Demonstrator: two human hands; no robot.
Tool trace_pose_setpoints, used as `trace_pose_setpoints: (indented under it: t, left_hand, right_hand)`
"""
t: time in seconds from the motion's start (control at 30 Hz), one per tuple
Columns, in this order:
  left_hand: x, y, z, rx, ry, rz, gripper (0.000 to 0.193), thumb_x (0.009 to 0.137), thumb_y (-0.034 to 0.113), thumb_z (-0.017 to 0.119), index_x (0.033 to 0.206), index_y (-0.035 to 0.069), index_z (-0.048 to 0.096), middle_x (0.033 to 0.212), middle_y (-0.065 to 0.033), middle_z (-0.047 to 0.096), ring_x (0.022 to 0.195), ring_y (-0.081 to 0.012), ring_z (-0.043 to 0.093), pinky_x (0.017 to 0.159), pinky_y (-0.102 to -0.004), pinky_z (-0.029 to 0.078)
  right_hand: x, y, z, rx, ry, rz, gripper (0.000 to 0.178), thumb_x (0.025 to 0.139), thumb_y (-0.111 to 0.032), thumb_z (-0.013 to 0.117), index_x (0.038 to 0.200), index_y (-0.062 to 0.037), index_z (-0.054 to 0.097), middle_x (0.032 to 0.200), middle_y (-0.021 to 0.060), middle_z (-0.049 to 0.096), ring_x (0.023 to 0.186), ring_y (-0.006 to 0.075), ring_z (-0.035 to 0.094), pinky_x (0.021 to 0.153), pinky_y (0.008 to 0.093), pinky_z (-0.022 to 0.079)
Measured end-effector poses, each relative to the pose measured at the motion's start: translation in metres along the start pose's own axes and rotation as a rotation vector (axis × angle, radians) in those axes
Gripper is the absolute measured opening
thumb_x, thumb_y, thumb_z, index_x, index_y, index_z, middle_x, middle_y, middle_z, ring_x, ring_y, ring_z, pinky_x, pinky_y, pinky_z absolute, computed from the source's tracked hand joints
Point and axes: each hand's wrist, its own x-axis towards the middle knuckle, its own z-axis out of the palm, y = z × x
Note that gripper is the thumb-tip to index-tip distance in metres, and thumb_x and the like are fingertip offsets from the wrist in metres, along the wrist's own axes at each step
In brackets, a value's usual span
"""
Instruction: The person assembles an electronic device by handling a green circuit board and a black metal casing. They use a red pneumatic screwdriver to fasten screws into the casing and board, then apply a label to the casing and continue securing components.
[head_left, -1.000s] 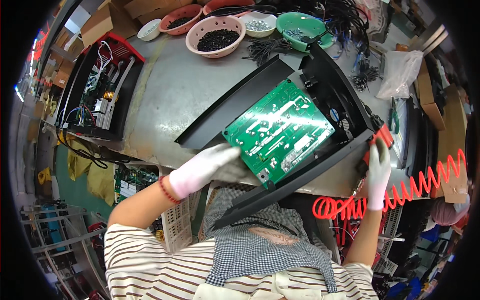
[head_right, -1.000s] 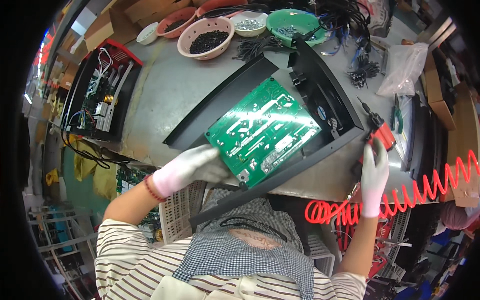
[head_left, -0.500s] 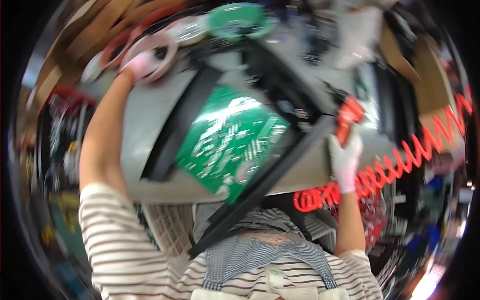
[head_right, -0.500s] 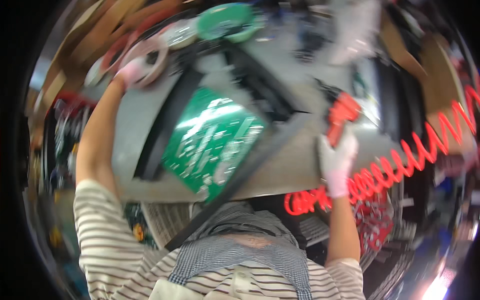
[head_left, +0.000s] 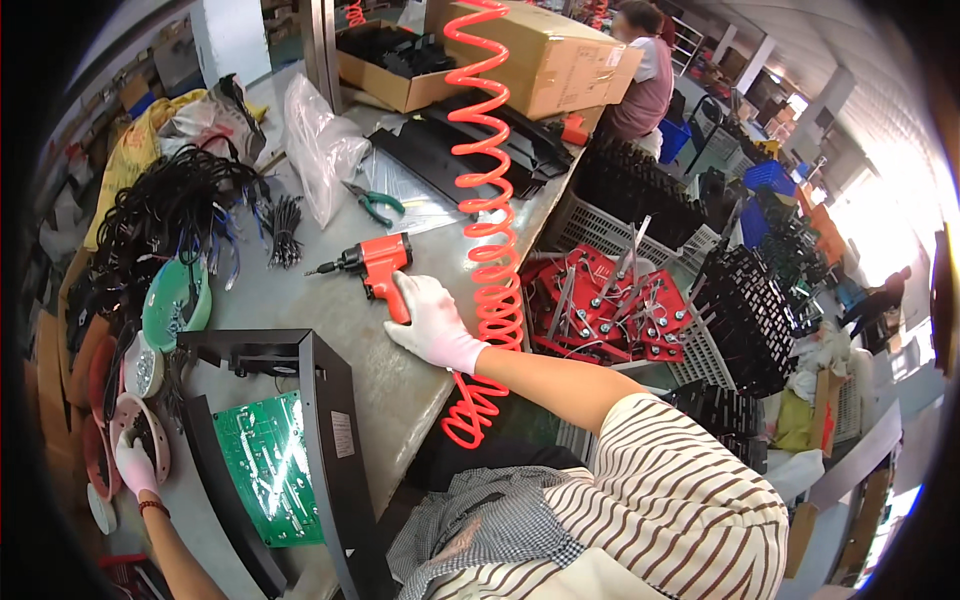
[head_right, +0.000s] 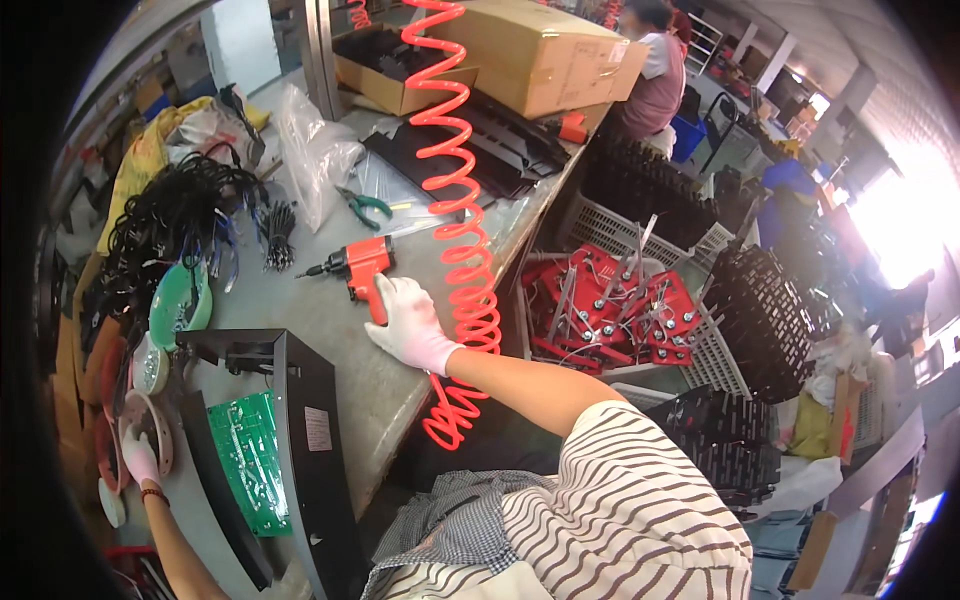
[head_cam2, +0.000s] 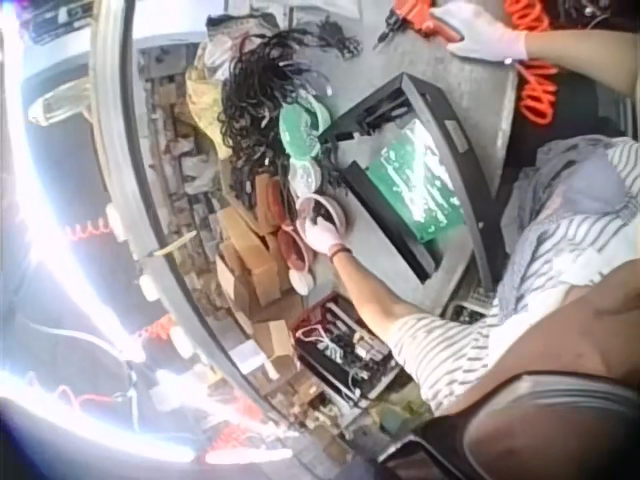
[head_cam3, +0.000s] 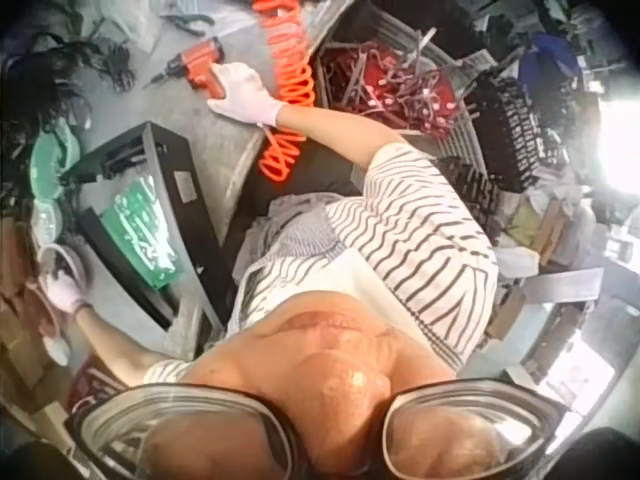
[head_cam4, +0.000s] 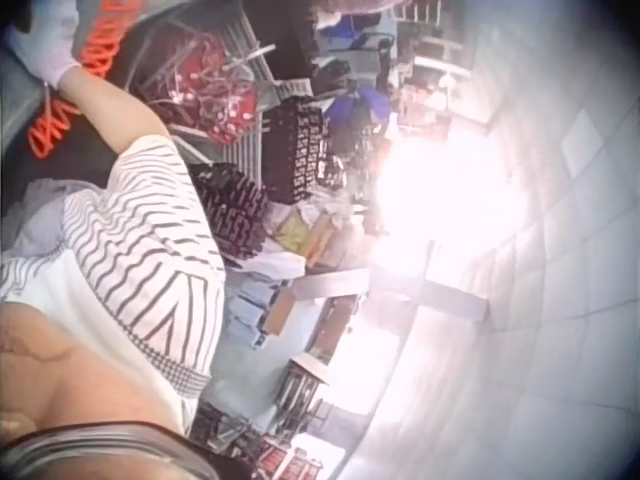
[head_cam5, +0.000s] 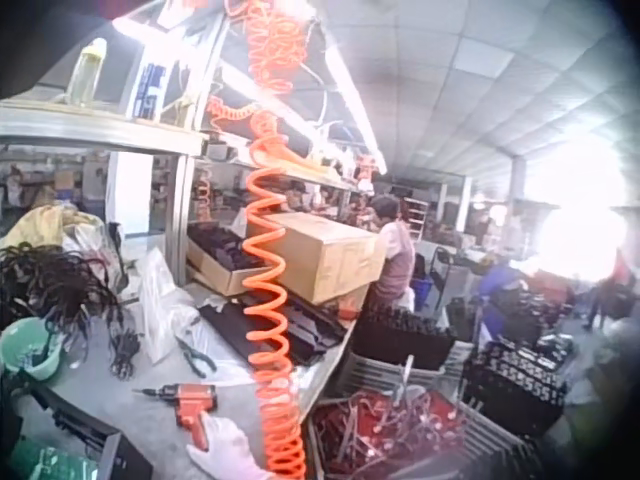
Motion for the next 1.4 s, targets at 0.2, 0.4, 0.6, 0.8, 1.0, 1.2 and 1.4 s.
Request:
trace_pose_setpoints:
  t: [0.2, 0.4, 0.6, 0.8, 1.0, 1.2, 1.4]
  left_hand:
    - [-0.011, 0.017, -0.007, 0.126, 0.100, 0.023, 0.033, 0.096, 0.008, 0.050, 0.127, -0.002, 0.056, 0.119, -0.0229, 0.064, 0.109, -0.0397, 0.061, 0.094, -0.0416, 0.046]
    - [-0.007, -0.009, -0.016, -0.358, 0.305, -0.093, 0.029, 0.102, 0.014, 0.047, 0.126, 0.000, 0.054, 0.114, -0.0164, 0.067, 0.105, -0.0308, 0.064, 0.091, -0.0371, 0.049]
    - [-0.137, 0.124, -0.079, -1.439, -0.209, -0.034, 0.036, 0.102, 0.024, 0.056, 0.130, 0.001, 0.053, 0.122, -0.0084, 0.061, 0.108, -0.0182, 0.062, 0.093, -0.0333, 0.049]
    - [-0.264, 0.204, -0.140, -1.646, -0.496, -0.545, 0.022, 0.103, 0.022, 0.055, 0.113, 0.002, 0.057, 0.082, -0.0017, 0.056, 0.059, -0.0078, 0.046, 0.049, -0.0202, 0.037]
    - [-0.300, 0.217, -0.124, -1.597, -0.352, -0.605, 0.027, 0.097, 0.010, 0.062, 0.122, 0.001, 0.056, 0.097, -0.0079, 0.061, 0.067, -0.0105, 0.047, 0.059, -0.0210, 0.039]
    - [-0.303, 0.227, -0.131, -1.535, -0.414, -0.440, 0.027, 0.101, 0.031, 0.057, 0.099, 0.004, 0.058, 0.076, -0.0002, 0.050, 0.061, -0.0066, 0.041, 0.054, -0.0196, 0.032]
    - [-0.291, 0.232, -0.123, -1.274, -0.299, -0.338, 0.022, 0.100, 0.028, 0.060, 0.097, 0.007, 0.057, 0.073, 0.0027, 0.050, 0.056, -0.0032, 0.038, 0.049, -0.0184, 0.027]
  right_hand:
    - [-0.002, -0.001, -0.001, -0.014, -0.001, -0.009, 0.072, 0.078, -0.028, 0.074, 0.136, 0.0047, 0.046, 0.125, 0.0226, 0.056, 0.121, 0.0371, 0.050, 0.105, 0.0440, 0.041]
    - [0.003, -0.010, 0.001, -0.028, -0.028, -0.028, 0.073, 0.078, -0.029, 0.073, 0.135, 0.0065, 0.045, 0.123, 0.0232, 0.057, 0.122, 0.0375, 0.050, 0.104, 0.0441, 0.042]
    - [0.019, -0.011, -0.007, -0.182, -0.144, 0.131, 0.071, 0.074, -0.032, 0.077, 0.127, 0.0061, 0.049, 0.116, 0.0217, 0.058, 0.114, 0.0355, 0.054, 0.094, 0.0432, 0.049]
    - [0.067, -0.021, -0.019, -0.173, -0.381, 0.353, 0.047, 0.068, -0.032, 0.077, 0.095, 0.0053, 0.069, 0.097, 0.0240, 0.070, 0.093, 0.0345, 0.070, 0.082, 0.0417, 0.057]
    - [0.079, 0.027, -0.018, 0.250, -0.510, 0.323, 0.048, 0.068, -0.038, 0.077, 0.082, 0.0068, 0.070, 0.081, 0.0235, 0.070, 0.077, 0.0317, 0.071, 0.074, 0.0397, 0.054]
    - [0.039, 0.028, -0.059, 0.907, -0.547, 0.534, 0.037, 0.079, -0.024, 0.075, 0.107, -0.0017, 0.065, 0.083, 0.0019, 0.060, 0.071, 0.0107, 0.057, 0.064, 0.0289, 0.046]
    - [-0.035, -0.001, -0.117, 1.446, -0.419, 0.579, 0.035, 0.087, -0.021, 0.070, 0.114, -0.0059, 0.054, 0.083, 0.0087, 0.062, 0.069, 0.0181, 0.062, 0.066, 0.0334, 0.052]
